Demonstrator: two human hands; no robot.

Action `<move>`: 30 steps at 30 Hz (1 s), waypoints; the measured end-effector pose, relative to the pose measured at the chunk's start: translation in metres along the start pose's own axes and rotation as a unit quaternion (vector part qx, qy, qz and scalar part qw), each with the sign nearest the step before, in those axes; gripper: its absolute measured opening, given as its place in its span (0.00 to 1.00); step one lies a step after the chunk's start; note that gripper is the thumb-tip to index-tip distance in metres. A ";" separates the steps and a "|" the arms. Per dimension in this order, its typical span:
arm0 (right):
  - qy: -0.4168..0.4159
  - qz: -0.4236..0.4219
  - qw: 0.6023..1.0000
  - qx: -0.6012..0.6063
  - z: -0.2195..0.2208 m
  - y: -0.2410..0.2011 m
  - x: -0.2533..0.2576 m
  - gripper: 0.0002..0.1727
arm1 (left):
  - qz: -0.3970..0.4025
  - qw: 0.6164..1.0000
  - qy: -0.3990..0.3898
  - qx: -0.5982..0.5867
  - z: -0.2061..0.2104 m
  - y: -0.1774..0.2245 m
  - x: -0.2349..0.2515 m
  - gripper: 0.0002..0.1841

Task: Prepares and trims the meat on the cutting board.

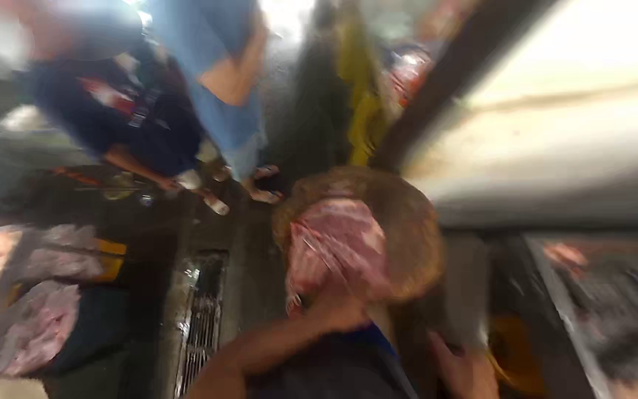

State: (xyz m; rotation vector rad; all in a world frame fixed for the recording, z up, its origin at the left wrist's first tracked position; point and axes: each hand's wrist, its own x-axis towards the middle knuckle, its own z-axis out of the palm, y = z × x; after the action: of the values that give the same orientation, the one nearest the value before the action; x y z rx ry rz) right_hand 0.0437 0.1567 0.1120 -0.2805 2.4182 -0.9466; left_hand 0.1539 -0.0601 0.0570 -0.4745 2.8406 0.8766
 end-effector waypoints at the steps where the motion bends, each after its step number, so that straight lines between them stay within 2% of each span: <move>1: 0.046 -0.008 0.999 -0.012 -0.006 0.001 -0.011 0.24 | -0.023 0.999 -0.005 -0.029 -0.018 0.003 -0.008 0.30; 3: 0.070 -0.019 0.997 0.016 -0.021 0.006 -0.024 0.29 | -0.074 0.996 -0.017 -0.045 -0.045 -0.015 -0.011 0.35; 4: 0.054 -0.018 0.997 0.057 -0.029 0.015 -0.030 0.31 | -0.080 0.997 -0.005 -0.022 -0.043 -0.030 -0.013 0.32; 7: -0.042 0.006 0.973 0.228 -0.031 0.048 -0.044 0.19 | -0.048 0.997 0.001 0.065 -0.034 -0.071 -0.021 0.26; 8: -0.047 0.026 0.968 0.246 -0.028 0.056 -0.054 0.15 | -0.033 0.996 0.001 0.083 -0.032 -0.075 -0.023 0.24; 12: -0.023 0.093 0.979 0.182 -0.020 0.089 -0.090 0.16 | -0.018 0.992 -0.016 0.126 -0.029 -0.050 -0.020 0.22; 15: -0.086 0.121 0.971 0.189 -0.009 0.108 -0.107 0.19 | 0.008 0.981 -0.056 0.183 -0.015 -0.039 -0.010 0.24; 19: -0.114 0.139 0.976 0.127 -0.002 0.102 -0.111 0.18 | 0.043 0.966 -0.066 0.247 -0.011 -0.046 -0.005 0.26; 25: -0.067 0.127 0.986 0.082 0.020 0.103 -0.129 0.20 | 0.079 0.965 -0.095 0.231 -0.028 -0.054 0.011 0.23; 27: -0.040 0.139 0.987 0.074 0.032 0.097 -0.134 0.20 | 0.085 0.971 -0.076 0.212 -0.035 -0.058 0.019 0.27; 30: -0.019 0.168 0.984 0.052 0.052 0.076 -0.143 0.19 | 0.103 0.966 -0.092 0.221 -0.039 -0.074 0.025 0.33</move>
State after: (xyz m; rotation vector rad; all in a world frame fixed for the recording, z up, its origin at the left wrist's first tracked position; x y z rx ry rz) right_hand 0.1921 0.2356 0.0842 0.1435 2.2754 -0.8986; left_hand 0.1537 -0.1460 0.0445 -0.0385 2.8185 0.2694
